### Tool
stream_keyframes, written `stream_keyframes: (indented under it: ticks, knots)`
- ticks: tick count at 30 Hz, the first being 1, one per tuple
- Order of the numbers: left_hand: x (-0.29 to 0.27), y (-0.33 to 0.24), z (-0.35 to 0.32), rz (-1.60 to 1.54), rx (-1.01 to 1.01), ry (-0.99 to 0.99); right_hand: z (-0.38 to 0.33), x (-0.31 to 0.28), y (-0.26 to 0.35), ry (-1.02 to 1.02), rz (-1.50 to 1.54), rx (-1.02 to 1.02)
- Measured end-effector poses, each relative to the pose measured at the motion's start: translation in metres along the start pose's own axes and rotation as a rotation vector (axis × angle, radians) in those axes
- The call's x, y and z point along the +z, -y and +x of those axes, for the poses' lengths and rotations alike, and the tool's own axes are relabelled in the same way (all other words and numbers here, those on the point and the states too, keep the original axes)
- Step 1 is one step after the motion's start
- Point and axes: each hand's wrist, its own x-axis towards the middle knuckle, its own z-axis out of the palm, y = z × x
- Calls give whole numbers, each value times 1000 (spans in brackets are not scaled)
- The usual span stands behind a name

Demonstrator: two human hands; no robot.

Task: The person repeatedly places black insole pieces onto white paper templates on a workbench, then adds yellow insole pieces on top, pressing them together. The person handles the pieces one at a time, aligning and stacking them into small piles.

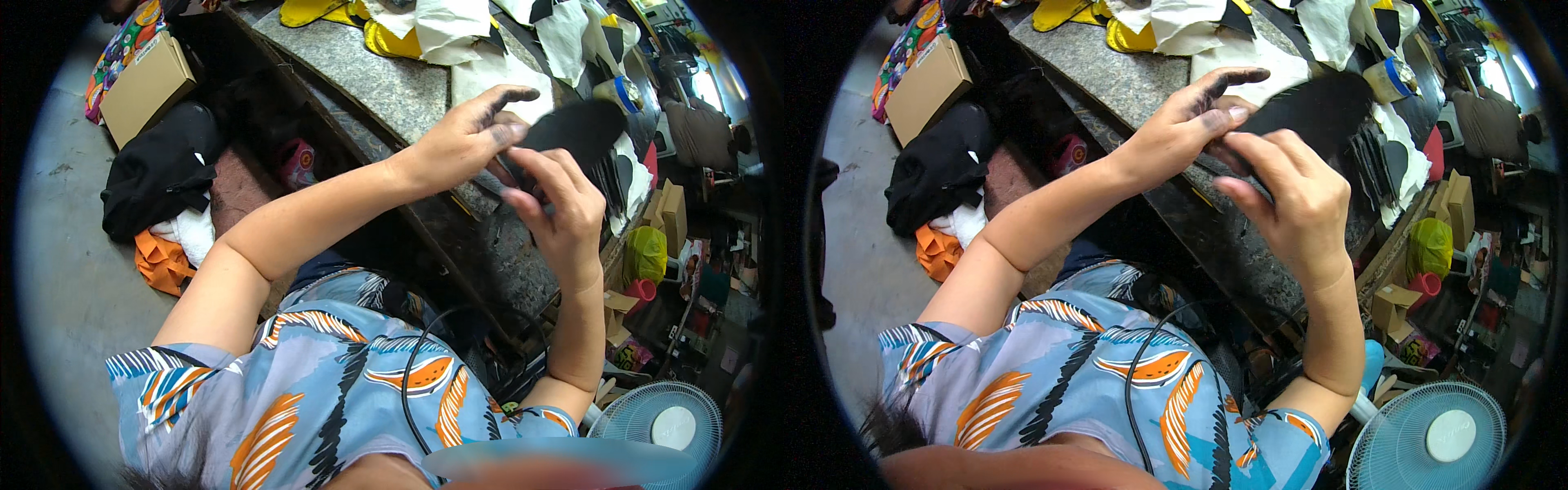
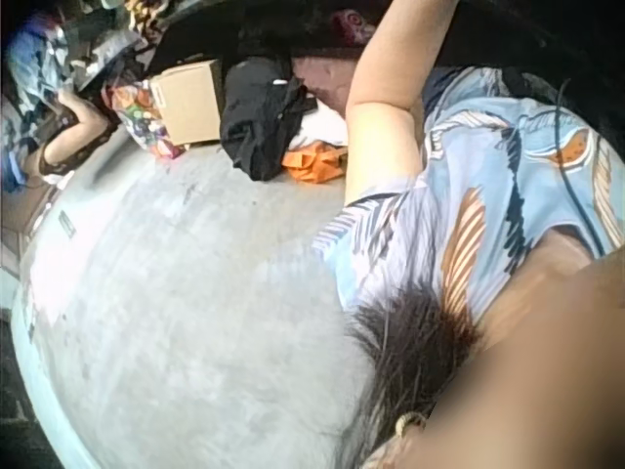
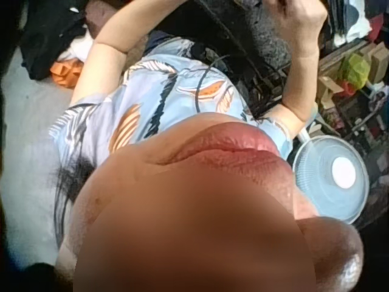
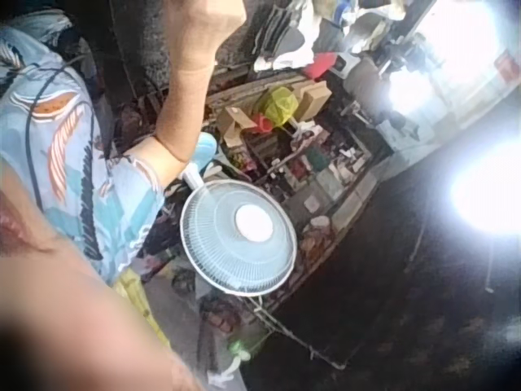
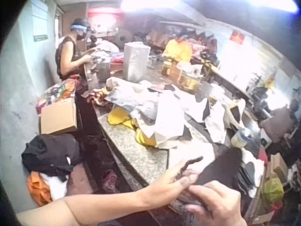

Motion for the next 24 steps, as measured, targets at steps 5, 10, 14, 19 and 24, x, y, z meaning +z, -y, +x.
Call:
stream_keyframes:
  ticks: [5,10,14,19,24]
  knots:
    - [-23,9,9,162,-134,-65,-34,13,-31,-184,127,382]
    - [-17,17,12,399,-16,-102,-64,30,-51,-44,-64,231]
    - [-18,16,12,322,-156,-113,-75,32,-58,6,-279,126]
    - [-26,12,7,34,-130,-171,-70,20,-76,-72,-311,324]
    - [-21,3,4,8,-94,-129,-51,14,-69,-320,610,494]
